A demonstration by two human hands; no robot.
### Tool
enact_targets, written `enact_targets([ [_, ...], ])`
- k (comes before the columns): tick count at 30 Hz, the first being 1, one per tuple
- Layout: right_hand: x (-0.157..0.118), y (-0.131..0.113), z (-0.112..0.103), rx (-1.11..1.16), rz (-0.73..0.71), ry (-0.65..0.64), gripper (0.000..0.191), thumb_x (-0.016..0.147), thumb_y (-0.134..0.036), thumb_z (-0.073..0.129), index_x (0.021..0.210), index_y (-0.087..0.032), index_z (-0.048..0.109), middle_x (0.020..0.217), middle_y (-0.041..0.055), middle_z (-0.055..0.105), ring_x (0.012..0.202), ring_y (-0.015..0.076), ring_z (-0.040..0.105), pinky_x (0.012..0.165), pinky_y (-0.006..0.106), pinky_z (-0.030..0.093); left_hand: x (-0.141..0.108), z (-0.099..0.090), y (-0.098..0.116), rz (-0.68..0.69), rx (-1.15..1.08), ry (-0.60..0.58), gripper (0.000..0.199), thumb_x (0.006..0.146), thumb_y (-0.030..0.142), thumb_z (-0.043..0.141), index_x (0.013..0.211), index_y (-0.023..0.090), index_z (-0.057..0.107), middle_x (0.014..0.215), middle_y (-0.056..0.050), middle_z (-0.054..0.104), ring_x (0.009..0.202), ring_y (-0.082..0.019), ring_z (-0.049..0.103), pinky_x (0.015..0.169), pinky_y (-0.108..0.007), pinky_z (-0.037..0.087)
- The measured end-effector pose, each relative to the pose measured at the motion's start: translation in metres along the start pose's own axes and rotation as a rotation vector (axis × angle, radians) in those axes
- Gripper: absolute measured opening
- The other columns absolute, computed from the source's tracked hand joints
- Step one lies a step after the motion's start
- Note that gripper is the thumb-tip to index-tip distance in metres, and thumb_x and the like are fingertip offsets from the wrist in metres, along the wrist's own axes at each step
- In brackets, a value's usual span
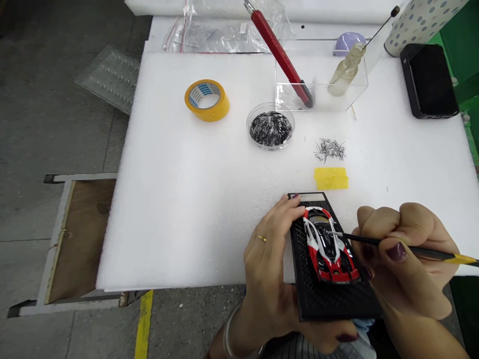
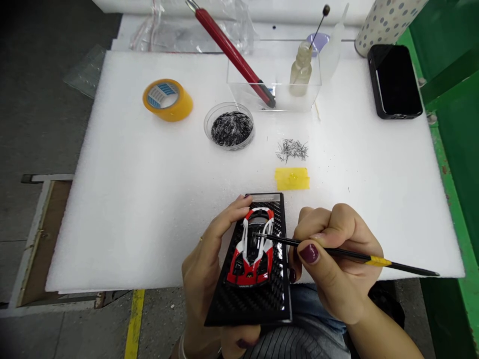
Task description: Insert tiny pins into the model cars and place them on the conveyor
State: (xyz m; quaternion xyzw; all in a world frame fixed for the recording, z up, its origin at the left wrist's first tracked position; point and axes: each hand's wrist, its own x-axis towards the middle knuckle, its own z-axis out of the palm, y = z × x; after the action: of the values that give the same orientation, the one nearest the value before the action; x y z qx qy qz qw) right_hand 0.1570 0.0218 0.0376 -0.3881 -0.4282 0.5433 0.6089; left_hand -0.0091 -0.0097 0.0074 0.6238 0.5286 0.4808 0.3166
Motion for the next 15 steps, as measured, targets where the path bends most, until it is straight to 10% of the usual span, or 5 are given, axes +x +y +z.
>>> enact_targets([
  [11, -0.0010, 0.0016, -0.0015, 0.035, -0.036, -0.016, 0.011, 0.092, -0.012, 0.071, 0.089, -0.021, 0.067, 0.067, -0.0016, 0.060, 0.052, 0.0108, 0.054, 0.040, 0.026, 0.041, 0.0016, 0.0008, -0.0036, 0.040, -0.019, 0.012, 0.093, 0.075, 0.086, 0.064, 0.143, 0.022, 0.058, 0.147, -0.011, 0.065, 0.138, -0.033, 0.060, 0.120, -0.048, 0.049],
  [15, -0.0010, 0.0029, -0.0009, 0.031, -0.046, -0.023, 0.010, 0.093, -0.011, 0.070, 0.090, -0.020, 0.067, 0.068, -0.0015, 0.059, 0.053, 0.0103, 0.054, 0.041, 0.027, 0.040, 0.0015, 0.0012, -0.0034, 0.015, -0.013, 0.009, 0.080, 0.083, 0.076, 0.065, 0.142, 0.022, 0.058, 0.148, -0.009, 0.064, 0.139, -0.031, 0.059, 0.121, -0.047, 0.048],
])
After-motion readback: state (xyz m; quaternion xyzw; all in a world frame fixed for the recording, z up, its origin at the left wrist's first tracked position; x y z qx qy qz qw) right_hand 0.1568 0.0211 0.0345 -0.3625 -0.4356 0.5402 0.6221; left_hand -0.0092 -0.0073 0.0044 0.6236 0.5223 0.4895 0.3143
